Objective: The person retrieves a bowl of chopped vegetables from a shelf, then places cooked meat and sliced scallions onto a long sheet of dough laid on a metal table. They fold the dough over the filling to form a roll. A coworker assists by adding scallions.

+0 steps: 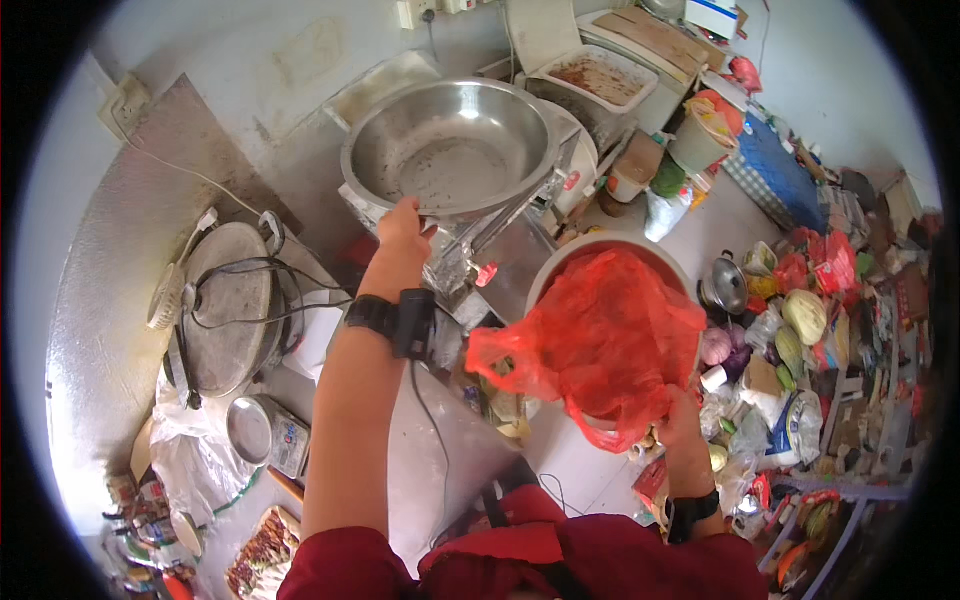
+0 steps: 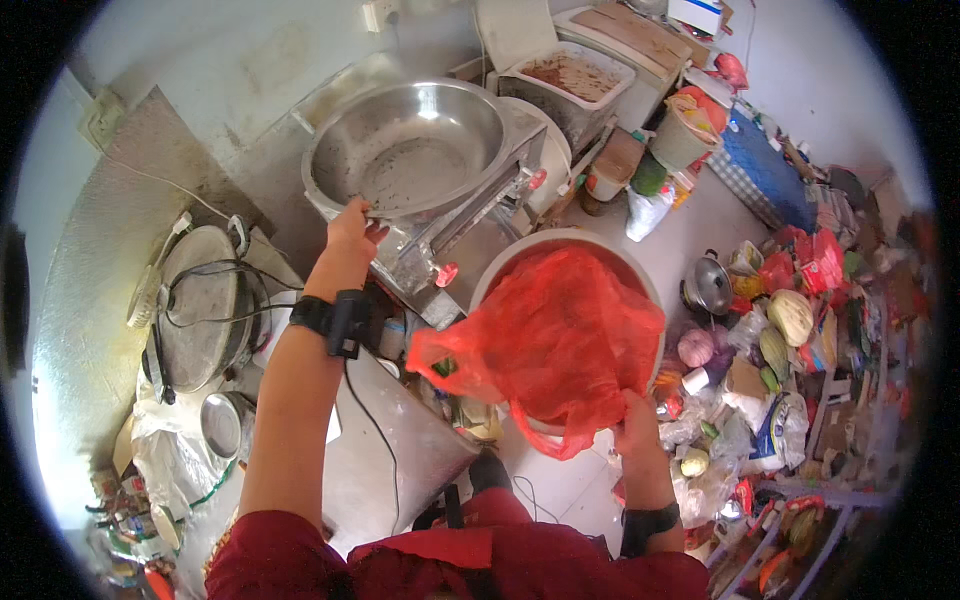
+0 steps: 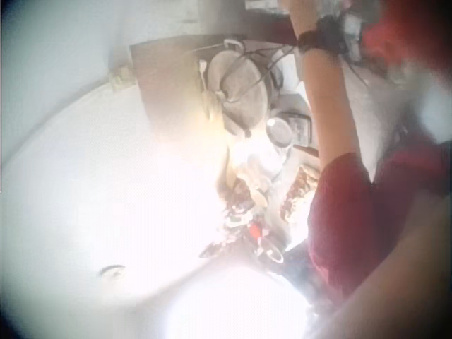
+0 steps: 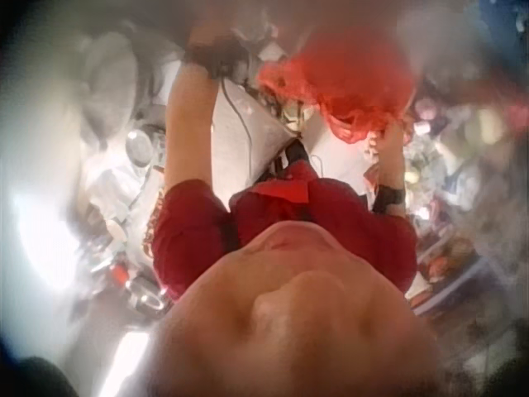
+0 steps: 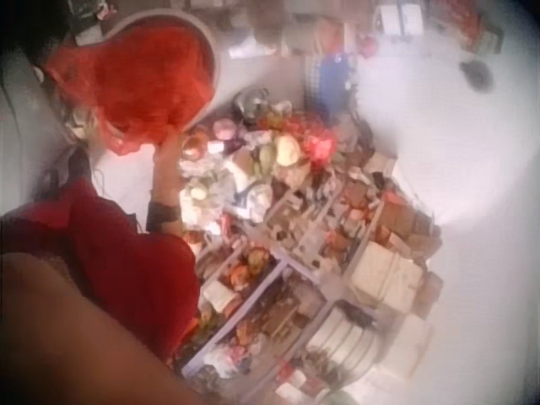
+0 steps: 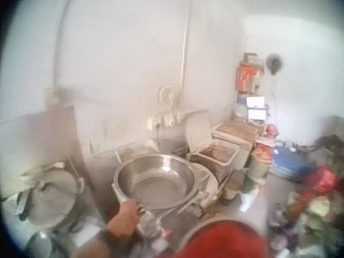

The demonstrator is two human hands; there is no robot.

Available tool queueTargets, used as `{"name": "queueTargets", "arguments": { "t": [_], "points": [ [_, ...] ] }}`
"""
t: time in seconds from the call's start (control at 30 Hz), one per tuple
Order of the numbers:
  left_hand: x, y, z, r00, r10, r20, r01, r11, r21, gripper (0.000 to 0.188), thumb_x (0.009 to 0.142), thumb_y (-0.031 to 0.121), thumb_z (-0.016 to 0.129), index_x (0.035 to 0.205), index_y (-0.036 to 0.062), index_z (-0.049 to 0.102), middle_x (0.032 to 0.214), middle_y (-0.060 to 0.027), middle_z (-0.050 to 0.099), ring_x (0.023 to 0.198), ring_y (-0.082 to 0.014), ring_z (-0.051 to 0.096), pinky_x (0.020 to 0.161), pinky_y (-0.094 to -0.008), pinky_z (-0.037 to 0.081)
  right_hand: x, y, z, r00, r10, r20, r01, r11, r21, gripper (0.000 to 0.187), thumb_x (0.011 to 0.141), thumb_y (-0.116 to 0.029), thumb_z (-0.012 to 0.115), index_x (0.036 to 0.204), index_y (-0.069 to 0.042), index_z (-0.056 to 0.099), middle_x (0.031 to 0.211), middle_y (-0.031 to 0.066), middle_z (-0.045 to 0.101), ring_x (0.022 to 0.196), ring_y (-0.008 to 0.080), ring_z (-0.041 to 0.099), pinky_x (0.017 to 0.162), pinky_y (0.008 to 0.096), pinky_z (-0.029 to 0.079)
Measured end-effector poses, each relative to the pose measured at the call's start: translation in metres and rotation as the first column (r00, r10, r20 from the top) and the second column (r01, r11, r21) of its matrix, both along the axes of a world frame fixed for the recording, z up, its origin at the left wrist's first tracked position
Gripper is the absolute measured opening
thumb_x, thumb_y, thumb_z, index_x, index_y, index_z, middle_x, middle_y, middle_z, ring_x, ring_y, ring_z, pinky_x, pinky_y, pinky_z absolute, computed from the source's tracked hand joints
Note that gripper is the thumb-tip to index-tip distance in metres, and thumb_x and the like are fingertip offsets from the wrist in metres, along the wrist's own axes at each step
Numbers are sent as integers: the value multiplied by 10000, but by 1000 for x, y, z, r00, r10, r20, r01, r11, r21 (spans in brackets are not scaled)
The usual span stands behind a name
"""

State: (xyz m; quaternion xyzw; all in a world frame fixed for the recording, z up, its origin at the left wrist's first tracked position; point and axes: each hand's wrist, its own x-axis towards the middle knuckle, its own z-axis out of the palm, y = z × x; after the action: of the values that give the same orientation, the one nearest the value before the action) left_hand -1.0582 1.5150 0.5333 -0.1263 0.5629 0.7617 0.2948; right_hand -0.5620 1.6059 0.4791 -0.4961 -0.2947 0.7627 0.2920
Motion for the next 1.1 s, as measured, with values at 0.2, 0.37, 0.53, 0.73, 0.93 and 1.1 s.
{"name": "queueTargets", "arguments": {
  "t": [0.2,0.37,0.53,0.73,0.93,1.1],
  "points": [
    [61,-150,52,997,76,35,-83,919,384,343,894,115,516,1215,-4,512,1212,-149,578,1151,-301,536,1023,-453,425,-45,68,15,990,66,128,-73,996,51,171,824,-100,539,970,-71,623,878,30,645,762,143,615,534,259,474],
    [167,-331,133,954,233,-187,-163,930,328,478,896,225,510,1287,-46,468,1279,-177,548,1166,-313,534,1031,-454,404,-203,120,1,988,152,-36,-146,978,148,190,840,-140,580,1027,-130,618,901,21,631,780,155,593,605,287,475],
    [261,-426,178,711,679,-185,-647,734,206,514,906,245,495,1340,-21,424,1318,-157,519,1205,-299,509,1042,-457,396,-365,118,-14,926,356,-123,-356,934,23,121,821,-124,583,939,-94,583,822,33,591,655,149,537,513,266,391],
    [315,-460,191,452,795,-406,-892,398,-213,543,854,256,597,1293,-32,456,1264,-200,526,1149,-313,510,1000,-485,413,-393,77,1,953,269,-138,-281,956,-77,63,814,-146,586,777,-178,546,593,-38,506,463,89,408,409,226,254],
    [299,-466,174,379,867,-324,-916,401,0,458,835,136,562,1239,-71,500,1229,-213,556,1122,-337,535,977,-494,441,-375,86,11,959,279,-43,-278,960,22,107,874,-167,514,924,-109,588,752,58,616,559,149,534,423,256,346],
    [318,-470,173,365,906,-212,-921,385,56,468,830,169,586,1234,-53,507,1206,-195,576,1089,-346,556,955,-472,456,-426,95,-33,888,428,-166,-411,903,127,152,885,-189,493,923,-87,599,760,121,643,555,142,543,411,214,339]
  ]
}}
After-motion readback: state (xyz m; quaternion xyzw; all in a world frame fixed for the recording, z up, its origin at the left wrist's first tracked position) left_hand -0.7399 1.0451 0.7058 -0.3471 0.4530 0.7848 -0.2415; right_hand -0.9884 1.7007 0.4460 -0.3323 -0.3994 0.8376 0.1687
